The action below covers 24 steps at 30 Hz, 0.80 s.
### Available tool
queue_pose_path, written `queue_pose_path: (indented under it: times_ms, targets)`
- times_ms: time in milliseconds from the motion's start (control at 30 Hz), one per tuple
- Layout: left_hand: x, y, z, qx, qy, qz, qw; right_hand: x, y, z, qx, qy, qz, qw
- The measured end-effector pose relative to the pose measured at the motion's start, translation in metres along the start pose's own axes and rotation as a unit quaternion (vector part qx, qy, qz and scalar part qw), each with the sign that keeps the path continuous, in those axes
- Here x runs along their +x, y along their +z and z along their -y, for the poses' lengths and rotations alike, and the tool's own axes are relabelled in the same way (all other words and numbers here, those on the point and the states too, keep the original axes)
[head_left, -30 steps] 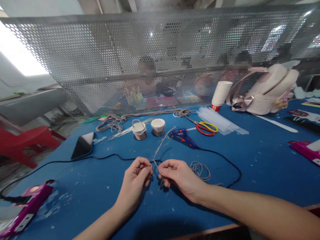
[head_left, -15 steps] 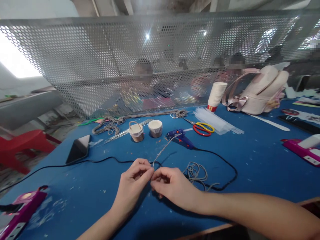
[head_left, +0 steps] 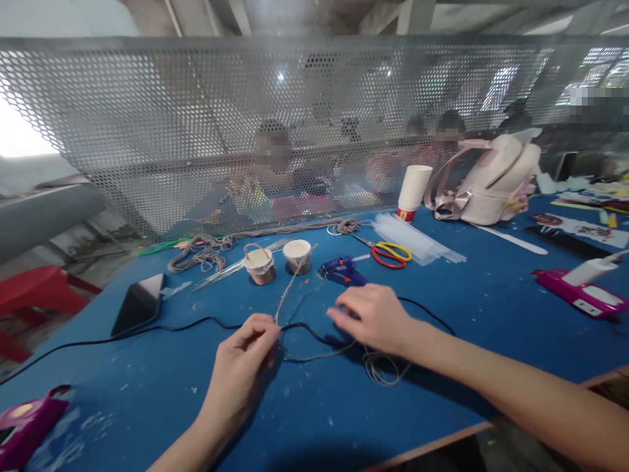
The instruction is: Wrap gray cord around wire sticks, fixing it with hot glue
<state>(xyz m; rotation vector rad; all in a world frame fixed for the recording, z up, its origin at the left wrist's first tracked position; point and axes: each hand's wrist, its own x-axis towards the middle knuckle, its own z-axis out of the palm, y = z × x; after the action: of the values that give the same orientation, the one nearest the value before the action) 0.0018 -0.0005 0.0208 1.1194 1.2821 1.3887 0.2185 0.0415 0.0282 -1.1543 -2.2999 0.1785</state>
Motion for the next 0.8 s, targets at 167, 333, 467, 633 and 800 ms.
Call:
queue_pose_path:
  times_ms: [167, 333, 467, 633, 800]
  targets:
    - [0.003, 0.000, 0.000, -0.030, -0.006, -0.003, 1.000, 0.024, -0.009, -0.062, -0.018, 0.206, -0.024, 0.978]
    - [0.004, 0.000, 0.002, -0.038, -0.008, 0.003, 0.999, 0.043, 0.004, -0.081, 0.122, 0.207, 0.028, 0.970]
    - [0.004, 0.000, 0.002, -0.040, -0.012, 0.002, 0.999, 0.049, 0.018, -0.074, 0.170, 0.184, 0.047, 0.967]
    - [0.005, 0.002, 0.000, -0.022, -0.011, -0.001, 1.000, 0.055, 0.030, -0.068, 0.180, 0.190, 0.021, 0.965]
    - [0.004, 0.003, -0.001, -0.011, -0.004, -0.005, 1.000, 0.051, 0.019, -0.062, 0.201, 0.209, -0.025, 0.957]
